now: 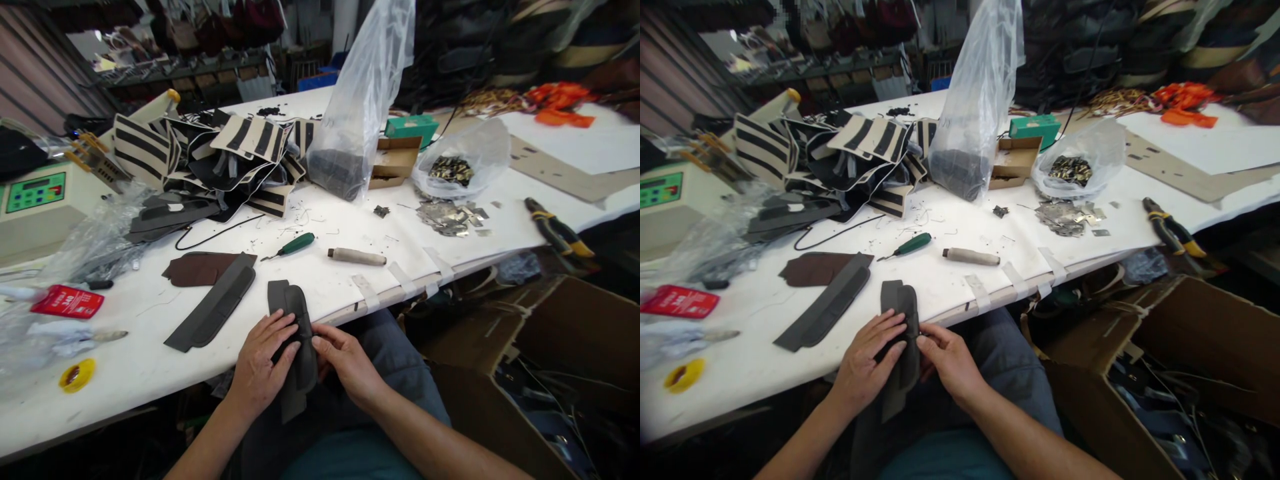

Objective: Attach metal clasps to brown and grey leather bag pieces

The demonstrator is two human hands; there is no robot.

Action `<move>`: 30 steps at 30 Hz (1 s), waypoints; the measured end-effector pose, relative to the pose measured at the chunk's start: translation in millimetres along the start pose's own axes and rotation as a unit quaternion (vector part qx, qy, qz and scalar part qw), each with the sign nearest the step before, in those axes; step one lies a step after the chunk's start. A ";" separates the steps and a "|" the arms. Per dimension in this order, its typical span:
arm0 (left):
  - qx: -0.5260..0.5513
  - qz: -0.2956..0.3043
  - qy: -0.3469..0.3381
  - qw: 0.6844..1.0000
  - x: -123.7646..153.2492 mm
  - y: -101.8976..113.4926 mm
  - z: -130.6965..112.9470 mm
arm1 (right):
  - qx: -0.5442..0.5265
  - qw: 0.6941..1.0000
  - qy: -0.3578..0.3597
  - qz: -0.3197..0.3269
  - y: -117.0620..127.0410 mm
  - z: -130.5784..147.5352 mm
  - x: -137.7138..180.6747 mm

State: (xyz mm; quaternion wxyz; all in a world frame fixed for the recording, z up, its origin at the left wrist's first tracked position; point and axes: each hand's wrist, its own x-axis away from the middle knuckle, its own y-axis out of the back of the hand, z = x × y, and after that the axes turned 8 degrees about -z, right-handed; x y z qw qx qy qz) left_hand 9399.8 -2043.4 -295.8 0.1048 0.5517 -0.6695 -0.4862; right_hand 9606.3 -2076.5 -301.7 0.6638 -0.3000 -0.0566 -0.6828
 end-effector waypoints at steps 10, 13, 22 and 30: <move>0.014 0.015 -0.004 1.000 0.6 0.8 7.4 | 0.224 0.953 0.196 -0.062 -2.7 -11.3 -23.4; 0.013 0.018 -0.003 1.000 1.6 -0.3 7.8 | 0.291 0.924 0.229 -0.099 -2.8 -9.3 -21.6; 0.001 0.017 -0.015 1.000 5.7 -3.1 12.1 | 0.443 0.842 0.291 -0.100 0.6 -5.6 -21.7; -0.041 0.032 -0.067 0.996 6.0 -1.5 1.1 | 0.446 0.832 0.328 -0.029 21.2 -2.7 -14.2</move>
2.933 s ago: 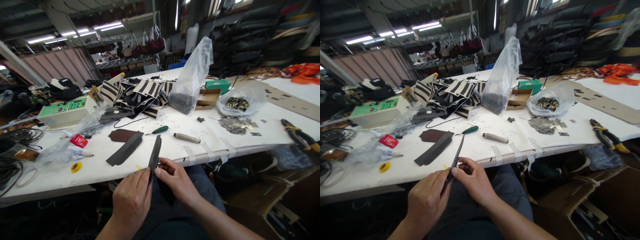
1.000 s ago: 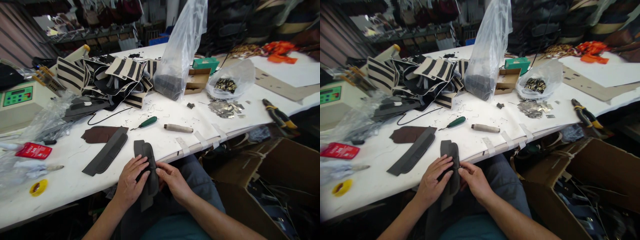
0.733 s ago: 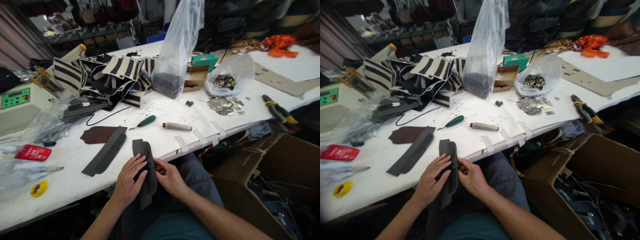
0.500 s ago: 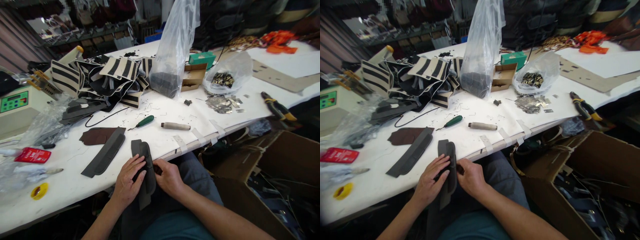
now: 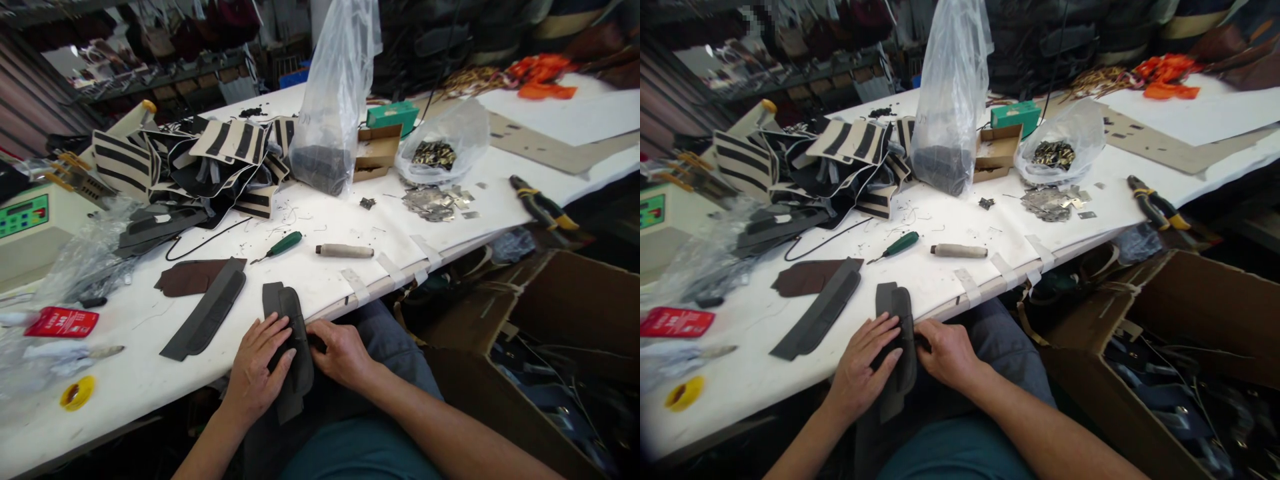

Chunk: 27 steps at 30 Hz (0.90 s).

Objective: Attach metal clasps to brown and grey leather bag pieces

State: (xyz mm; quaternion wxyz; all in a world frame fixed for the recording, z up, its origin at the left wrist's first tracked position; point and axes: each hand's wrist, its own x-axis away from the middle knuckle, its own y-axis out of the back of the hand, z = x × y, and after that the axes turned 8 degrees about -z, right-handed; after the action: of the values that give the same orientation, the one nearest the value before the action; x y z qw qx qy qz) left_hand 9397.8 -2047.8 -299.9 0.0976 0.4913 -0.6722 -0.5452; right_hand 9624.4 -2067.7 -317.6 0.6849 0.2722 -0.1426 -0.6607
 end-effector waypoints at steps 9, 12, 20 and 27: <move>-0.027 -0.046 -0.005 0.999 -4.3 -7.4 -10.9 | -0.133 0.982 -0.107 -0.084 -9.5 -15.4 9.5; -0.040 -0.055 0.001 0.998 -6.4 -7.5 -14.5 | -0.148 0.976 -0.127 -0.092 -3.5 -11.9 7.0; -0.042 -0.032 -0.008 0.999 -9.6 -1.9 -9.3 | -0.045 0.989 -0.132 -0.056 -3.1 4.7 -17.1; -0.099 -0.075 -0.131 0.984 -5.0 -16.0 18.6 | -0.013 0.992 -0.120 -0.033 24.3 2.0 -30.1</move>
State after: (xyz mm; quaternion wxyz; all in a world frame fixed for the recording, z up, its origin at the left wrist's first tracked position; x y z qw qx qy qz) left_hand 9396.7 -2030.8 -318.3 0.0158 0.4522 -0.5830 -0.6748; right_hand 9640.8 -2039.0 -297.3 0.6444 0.1865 -0.2060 -0.7124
